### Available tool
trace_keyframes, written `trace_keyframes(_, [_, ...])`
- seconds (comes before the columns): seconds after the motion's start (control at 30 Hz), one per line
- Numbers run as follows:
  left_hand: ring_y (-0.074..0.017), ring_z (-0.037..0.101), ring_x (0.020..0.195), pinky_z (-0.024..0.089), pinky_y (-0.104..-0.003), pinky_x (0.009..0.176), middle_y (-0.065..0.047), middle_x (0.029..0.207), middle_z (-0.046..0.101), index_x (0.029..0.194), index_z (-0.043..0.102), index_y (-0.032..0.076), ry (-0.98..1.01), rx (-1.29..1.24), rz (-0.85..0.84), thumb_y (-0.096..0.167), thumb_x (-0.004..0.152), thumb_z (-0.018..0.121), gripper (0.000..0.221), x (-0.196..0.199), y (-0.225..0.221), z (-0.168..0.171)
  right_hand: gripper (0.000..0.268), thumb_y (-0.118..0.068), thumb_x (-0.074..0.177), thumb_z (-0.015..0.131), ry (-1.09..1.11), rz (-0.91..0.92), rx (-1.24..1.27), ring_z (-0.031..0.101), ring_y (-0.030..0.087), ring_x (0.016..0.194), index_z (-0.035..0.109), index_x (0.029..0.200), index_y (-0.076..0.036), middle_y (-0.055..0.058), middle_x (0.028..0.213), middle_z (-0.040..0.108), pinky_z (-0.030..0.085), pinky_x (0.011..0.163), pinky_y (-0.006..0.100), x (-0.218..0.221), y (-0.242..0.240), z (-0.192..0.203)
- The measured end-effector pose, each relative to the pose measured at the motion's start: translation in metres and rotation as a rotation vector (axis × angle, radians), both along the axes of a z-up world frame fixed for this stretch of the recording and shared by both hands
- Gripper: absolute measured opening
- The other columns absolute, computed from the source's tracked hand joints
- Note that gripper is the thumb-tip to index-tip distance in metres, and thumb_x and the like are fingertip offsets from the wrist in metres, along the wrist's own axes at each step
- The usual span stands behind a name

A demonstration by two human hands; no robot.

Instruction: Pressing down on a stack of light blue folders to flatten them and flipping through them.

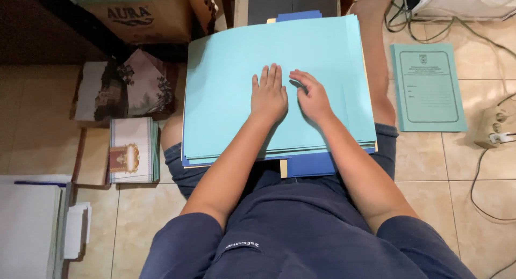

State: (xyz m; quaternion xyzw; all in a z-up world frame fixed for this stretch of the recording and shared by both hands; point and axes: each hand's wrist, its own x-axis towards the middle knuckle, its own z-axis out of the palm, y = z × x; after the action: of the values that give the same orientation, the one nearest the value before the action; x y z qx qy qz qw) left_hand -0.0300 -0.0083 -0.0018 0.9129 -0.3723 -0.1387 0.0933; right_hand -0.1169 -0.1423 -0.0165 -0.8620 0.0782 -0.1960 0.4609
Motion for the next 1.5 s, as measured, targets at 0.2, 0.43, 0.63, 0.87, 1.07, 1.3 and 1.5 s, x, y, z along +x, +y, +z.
trace_keyframes(0.2, [-0.0324, 0.007, 0.160, 0.007, -0.054, 0.128, -0.015, 0.173, 0.011, 0.165, 0.012, 0.005, -0.003, 0.016, 0.108, 0.028, 0.106, 0.020, 0.064, 0.015, -0.019, 0.004, 0.048, -0.016, 0.098, 0.057, 0.247, -0.210, -0.584, 0.040, 0.042, 0.145, 0.055, 0.144, 0.000, 0.026, 0.150, 0.048, 0.026, 0.123, 0.055, -0.047, 0.027, 0.017])
trace_keyframes(0.43, [-0.0322, 0.008, 0.160, 0.007, -0.053, 0.128, -0.015, 0.172, 0.013, 0.164, 0.015, 0.004, 0.008, -0.019, 0.107, 0.026, 0.106, 0.021, 0.063, 0.010, -0.012, 0.017, 0.050, -0.019, 0.104, 0.055, 0.427, -0.461, -0.730, 0.037, 0.046, 0.148, 0.051, 0.146, 0.007, 0.033, 0.153, 0.044, 0.023, 0.118, 0.064, -0.122, -0.012, 0.014])
trace_keyframes(0.63, [-0.0327, 0.009, 0.159, 0.007, -0.054, 0.128, -0.015, 0.172, 0.015, 0.164, 0.017, 0.003, -0.007, -0.036, 0.114, 0.026, 0.106, 0.024, 0.063, 0.008, -0.013, 0.017, 0.065, -0.029, 0.103, 0.056, 0.731, -0.512, -0.709, 0.056, 0.042, 0.127, 0.038, 0.154, 0.008, 0.028, 0.139, 0.053, 0.051, 0.098, 0.053, -0.145, -0.005, 0.027])
trace_keyframes(0.87, [-0.0331, 0.010, 0.159, 0.008, -0.054, 0.128, -0.016, 0.172, 0.015, 0.164, 0.019, 0.004, 0.000, -0.056, 0.119, 0.026, 0.106, 0.024, 0.062, 0.007, -0.011, 0.022, 0.066, -0.005, 0.096, 0.057, 0.660, -0.449, -0.556, 0.060, 0.043, 0.107, 0.031, 0.154, 0.013, 0.030, 0.116, 0.053, 0.058, 0.081, 0.045, -0.135, -0.009, 0.032])
trace_keyframes(1.07, [-0.0327, 0.010, 0.159, 0.007, -0.054, 0.128, -0.016, 0.172, 0.015, 0.164, 0.019, 0.004, -0.011, -0.051, 0.115, 0.026, 0.106, 0.023, 0.062, 0.008, -0.013, 0.018, 0.061, 0.003, 0.091, 0.055, 0.577, -0.463, -0.657, 0.065, 0.038, 0.091, 0.042, 0.150, 0.008, 0.028, 0.108, 0.061, 0.054, 0.066, 0.042, -0.135, -0.014, 0.039])
trace_keyframes(1.3, [-0.0335, 0.011, 0.159, 0.007, -0.055, 0.128, -0.017, 0.172, 0.016, 0.164, 0.021, 0.003, -0.005, -0.058, 0.117, 0.027, 0.105, 0.025, 0.064, 0.007, -0.011, 0.019, 0.049, 0.008, 0.089, 0.061, 0.262, -0.322, -0.942, 0.057, 0.037, 0.124, 0.069, 0.134, -0.008, 0.024, 0.133, 0.055, 0.045, 0.096, 0.049, -0.151, -0.045, 0.000])
trace_keyframes(1.5, [-0.0345, 0.010, 0.159, 0.007, -0.056, 0.128, -0.019, 0.171, 0.015, 0.163, 0.021, 0.002, -0.010, -0.068, 0.105, 0.036, 0.104, 0.028, 0.069, 0.008, -0.011, 0.015, 0.042, -0.017, 0.102, 0.063, 0.408, -0.367, -0.941, 0.029, 0.039, 0.155, 0.065, 0.131, 0.013, 0.029, 0.163, 0.038, 0.011, 0.122, 0.061, -0.127, -0.033, 0.008])
